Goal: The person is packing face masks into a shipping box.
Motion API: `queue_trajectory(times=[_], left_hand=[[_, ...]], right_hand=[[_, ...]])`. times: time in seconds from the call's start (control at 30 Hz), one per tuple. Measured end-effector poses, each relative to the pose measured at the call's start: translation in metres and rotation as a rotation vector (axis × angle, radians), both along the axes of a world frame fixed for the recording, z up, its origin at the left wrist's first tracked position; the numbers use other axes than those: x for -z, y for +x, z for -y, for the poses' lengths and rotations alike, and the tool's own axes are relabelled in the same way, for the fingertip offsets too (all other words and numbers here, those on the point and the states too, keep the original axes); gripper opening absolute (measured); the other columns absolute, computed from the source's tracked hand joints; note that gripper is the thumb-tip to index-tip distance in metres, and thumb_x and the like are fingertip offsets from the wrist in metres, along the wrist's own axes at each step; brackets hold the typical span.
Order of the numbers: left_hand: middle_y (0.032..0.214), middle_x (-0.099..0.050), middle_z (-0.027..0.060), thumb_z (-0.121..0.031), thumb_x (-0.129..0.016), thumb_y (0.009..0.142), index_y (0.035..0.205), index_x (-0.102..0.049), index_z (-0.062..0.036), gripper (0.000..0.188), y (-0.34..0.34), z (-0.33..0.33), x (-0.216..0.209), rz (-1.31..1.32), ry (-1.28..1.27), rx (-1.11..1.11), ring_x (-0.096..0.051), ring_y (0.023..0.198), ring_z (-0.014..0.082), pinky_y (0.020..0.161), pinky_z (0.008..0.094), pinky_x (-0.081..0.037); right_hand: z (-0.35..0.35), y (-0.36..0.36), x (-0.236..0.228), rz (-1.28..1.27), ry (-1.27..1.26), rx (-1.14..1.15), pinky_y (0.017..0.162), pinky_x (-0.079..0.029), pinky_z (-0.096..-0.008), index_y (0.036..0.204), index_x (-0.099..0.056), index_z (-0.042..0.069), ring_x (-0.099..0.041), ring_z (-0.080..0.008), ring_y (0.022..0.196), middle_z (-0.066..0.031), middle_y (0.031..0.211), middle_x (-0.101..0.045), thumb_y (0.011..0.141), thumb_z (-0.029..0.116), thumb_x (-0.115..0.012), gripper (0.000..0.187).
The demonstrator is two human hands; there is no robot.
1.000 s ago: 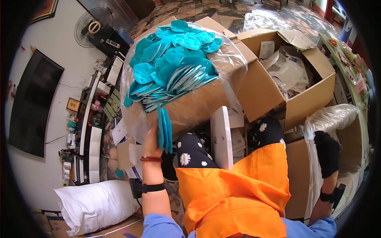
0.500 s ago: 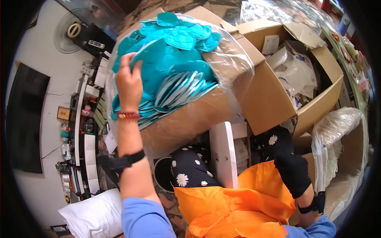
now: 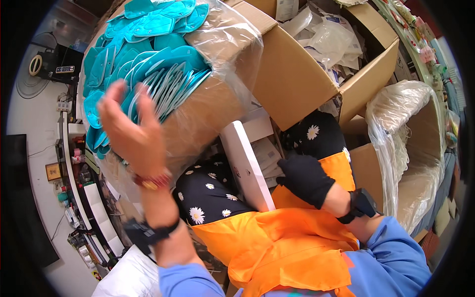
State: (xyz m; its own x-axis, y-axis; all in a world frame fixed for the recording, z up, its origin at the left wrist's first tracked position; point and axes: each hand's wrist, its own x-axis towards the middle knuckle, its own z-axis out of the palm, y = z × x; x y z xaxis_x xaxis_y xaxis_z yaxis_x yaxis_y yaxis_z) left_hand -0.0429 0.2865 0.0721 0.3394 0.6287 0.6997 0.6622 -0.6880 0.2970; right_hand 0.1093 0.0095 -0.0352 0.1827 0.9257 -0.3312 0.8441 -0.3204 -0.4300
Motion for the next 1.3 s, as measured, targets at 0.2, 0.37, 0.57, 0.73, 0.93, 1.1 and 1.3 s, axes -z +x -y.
queue_trajectory(times=[0.2,0.37,0.57,0.73,0.93,1.1,1.3], left_hand=[[0.131,-0.052,0.0224,-0.038,-0.08,0.075,0.144,-0.035,-0.002,0.089,0.0,0.17,0.094,-0.282,-0.653,0.106,-0.059,0.113,0.0433,0.095,0.0459,-0.05],[0.095,-0.069,0.0254,-0.022,-0.071,0.081,0.132,-0.045,-0.0023,0.061,-0.047,0.182,0.108,-0.382,-1.112,-0.181,-0.067,0.091,0.0443,0.082,0.0498,-0.054],[0.094,-0.071,0.0238,-0.018,-0.068,0.084,0.112,-0.056,-0.0005,0.035,-0.086,0.172,0.125,-0.183,-1.01,-0.101,-0.067,0.09,0.0428,0.08,0.0489,-0.054],[0.115,-0.068,0.0195,-0.034,-0.072,0.091,0.13,-0.053,-0.0001,0.056,-0.093,0.187,0.107,0.036,-0.994,0.017,-0.068,0.104,0.0271,0.084,0.0358,-0.054],[0.104,-0.069,0.0105,-0.018,-0.064,0.097,0.124,-0.056,-0.0026,0.032,-0.222,0.189,0.054,0.301,-0.741,-0.284,-0.066,0.091,0.0157,0.078,0.0307,-0.054],[0.097,-0.072,0.0141,-0.031,-0.065,0.092,0.115,-0.06,-0.0061,0.034,-0.376,0.248,0.048,-0.399,-0.978,-0.796,-0.069,0.089,0.0319,0.078,0.0442,-0.053],[0.096,-0.072,0.0131,-0.037,-0.067,0.09,0.102,-0.069,-0.0065,0.033,-0.475,0.321,0.079,-0.765,-1.411,-0.985,-0.069,0.09,0.0296,0.078,0.0424,-0.054]], right_hand=[[-0.002,-0.05,0.018,-0.196,-0.149,-0.24,0.069,-0.055,-0.0455,0.091,-0.07,0.007,-0.069,-0.0376,0.075,-0.0164,0.085,-0.071,0.073,0.023,-0.071,0.024],[0.007,-0.044,0.05,-0.163,-0.056,0.13,0.076,-0.056,-0.0451,0.096,-0.071,0.005,-0.069,-0.0387,0.083,-0.0188,0.087,-0.07,0.079,0.029,-0.073,0.029],[-0.02,-0.01,0.07,-0.032,-0.232,0.258,0.082,-0.055,-0.0426,0.1,-0.072,0.004,-0.069,-0.036,0.094,-0.0194,0.099,-0.071,0.082,0.037,-0.072,0.038],[-0.018,-0.02,0.069,-0.115,-0.262,0.041,0.086,-0.054,-0.042,0.101,-0.073,0.003,-0.069,-0.0357,0.097,-0.0205,0.103,-0.071,0.085,0.044,-0.066,0.045],[-0.003,-0.023,0.07,-0.094,-0.442,-0.474,0.084,-0.055,-0.0427,0.097,-0.076,0.007,-0.069,-0.0366,0.098,-0.0198,0.102,-0.071,0.086,0.042,-0.062,0.039],[0.015,-0.014,0.062,-0.001,-0.426,-0.558,0.07,-0.054,-0.0419,0.091,-0.074,0.007,-0.069,-0.0354,0.085,-0.0193,0.093,-0.07,0.088,0.032,-0.061,0.028],[0.035,-0.004,0.02,-0.216,-0.386,-0.436,0.069,-0.053,-0.0382,0.091,-0.072,0.004,-0.068,-0.0288,0.081,-0.0156,0.09,-0.071,0.088,0.028,-0.062,0.026]])
